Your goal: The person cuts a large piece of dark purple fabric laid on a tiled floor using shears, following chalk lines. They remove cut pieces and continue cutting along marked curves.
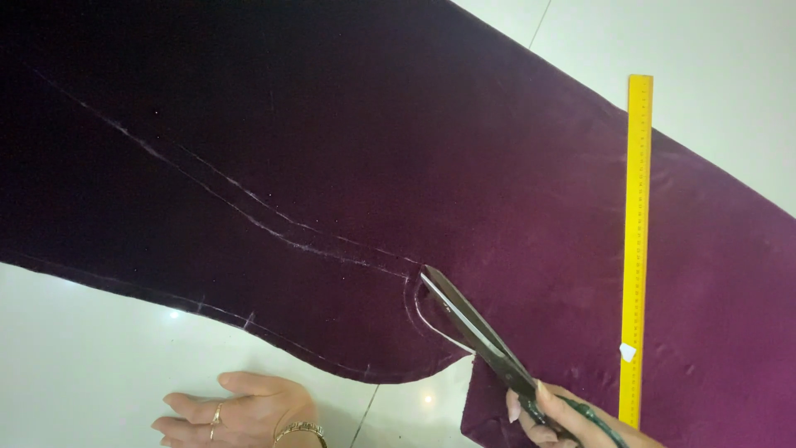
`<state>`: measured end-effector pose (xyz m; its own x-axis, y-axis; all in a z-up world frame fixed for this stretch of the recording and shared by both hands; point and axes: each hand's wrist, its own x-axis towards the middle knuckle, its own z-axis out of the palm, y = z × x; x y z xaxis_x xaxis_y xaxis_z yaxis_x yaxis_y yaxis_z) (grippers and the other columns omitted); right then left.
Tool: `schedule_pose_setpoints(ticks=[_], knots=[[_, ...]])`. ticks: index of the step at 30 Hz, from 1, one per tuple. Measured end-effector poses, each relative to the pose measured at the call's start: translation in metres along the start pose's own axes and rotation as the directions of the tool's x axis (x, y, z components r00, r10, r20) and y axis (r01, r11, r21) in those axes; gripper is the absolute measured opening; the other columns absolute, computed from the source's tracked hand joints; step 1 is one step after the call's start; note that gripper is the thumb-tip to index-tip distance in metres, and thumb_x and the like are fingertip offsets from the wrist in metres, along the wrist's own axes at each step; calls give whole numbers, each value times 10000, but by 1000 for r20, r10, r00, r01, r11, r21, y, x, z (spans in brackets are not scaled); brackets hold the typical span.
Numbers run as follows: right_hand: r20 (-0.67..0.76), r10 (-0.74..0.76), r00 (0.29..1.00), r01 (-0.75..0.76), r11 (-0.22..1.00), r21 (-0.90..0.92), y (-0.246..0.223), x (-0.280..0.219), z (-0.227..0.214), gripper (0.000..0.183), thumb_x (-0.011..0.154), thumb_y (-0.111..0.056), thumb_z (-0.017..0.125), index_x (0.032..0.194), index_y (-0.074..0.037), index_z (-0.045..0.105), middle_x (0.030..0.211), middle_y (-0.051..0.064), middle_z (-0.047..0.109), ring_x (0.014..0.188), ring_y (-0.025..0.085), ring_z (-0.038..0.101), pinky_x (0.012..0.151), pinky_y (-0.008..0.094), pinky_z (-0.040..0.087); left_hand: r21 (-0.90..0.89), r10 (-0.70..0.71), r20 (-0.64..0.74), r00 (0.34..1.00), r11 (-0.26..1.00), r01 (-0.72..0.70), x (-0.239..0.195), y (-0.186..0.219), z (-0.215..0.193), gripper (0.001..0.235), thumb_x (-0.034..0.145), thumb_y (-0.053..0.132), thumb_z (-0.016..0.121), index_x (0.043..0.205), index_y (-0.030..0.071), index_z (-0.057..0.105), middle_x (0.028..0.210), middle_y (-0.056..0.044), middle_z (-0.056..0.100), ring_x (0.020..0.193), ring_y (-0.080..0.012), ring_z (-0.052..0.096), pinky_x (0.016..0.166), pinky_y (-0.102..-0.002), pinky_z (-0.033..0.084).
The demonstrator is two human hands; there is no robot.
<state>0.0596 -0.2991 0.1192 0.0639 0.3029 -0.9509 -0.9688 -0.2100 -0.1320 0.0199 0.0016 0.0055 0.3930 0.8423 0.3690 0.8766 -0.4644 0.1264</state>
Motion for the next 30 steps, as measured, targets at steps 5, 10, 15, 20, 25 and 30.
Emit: schedule_pose_setpoints(ticks=[5, 10, 15, 20, 25, 30], knots=[[81, -69, 994, 90, 953, -290, -29, -4, -14, 536, 947, -451, 302, 1041, -71, 668, 684, 14, 357, 573, 126, 315, 530, 247, 297, 51, 3, 25, 1000, 999, -4, -1, 0, -2, 561, 1117, 309, 345, 1383, -169, 471, 1391, -374, 424, 1246, -543, 404, 1027, -616, 331], [-85, 102, 991, -124, 938, -322, -53, -11, -20, 497, 950, -473, 371, 932, -47, 625, 704, 37, 330, 573, 146, 316, 521, 252, 322, 42, 3, 30, 1000, 999, -4, -2, -1, 0, 569, 1117, 312, 328, 1391, -169, 463, 1399, -374, 416, 1254, -545, 393, 1034, -621, 315], [12, 69, 998, -56, 890, -452, -48, 10, -60, 449, 909, -472, 439, 1008, -94, 661, 641, -12, 324, 531, 105, 272, 436, 212, 237, 46, -39, 82, 996, 998, 35, -2, -4, 2, 594, 1113, 341, 305, 1423, -150, 430, 1437, -346, 380, 1296, -515, 353, 1052, -618, 313], [-33, 28, 999, -43, 713, -700, -58, 26, -80, 337, 920, -441, 493, 938, -138, 639, 685, -45, 477, 547, 71, 423, 419, 199, 373, 34, -13, 67, 998, 999, 11, -3, -6, 4, 569, 1116, 308, 341, 1416, -167, 429, 1427, -367, 375, 1291, -543, 362, 1059, -629, 292], [-61, -16, 998, -45, 500, -865, -77, 27, -77, 299, 916, -467, 468, 875, -219, 631, 761, -89, 569, 702, 40, 544, 696, 183, 573, 41, -33, 39, 999, 999, 31, -2, -3, 3, 592, 1117, 340, 302, 1414, -152, 441, 1422, -358, 395, 1298, -525, 376, 1062, -615, 308], [-332, 125, 935, -354, 377, -856, -84, 30, -78, 687, 808, -666, 412, 1442, -402, 395, 1403, -70, 546, 1350, 114, 510, 1192, 338, 350, 9, -54, 80, 995, 999, 54, -2, -3, 4, 578, 1110, 323, 325, 1426, -153, 409, 1435, -359, 352, 1313, -530, 336, 1075, -618, 287]])
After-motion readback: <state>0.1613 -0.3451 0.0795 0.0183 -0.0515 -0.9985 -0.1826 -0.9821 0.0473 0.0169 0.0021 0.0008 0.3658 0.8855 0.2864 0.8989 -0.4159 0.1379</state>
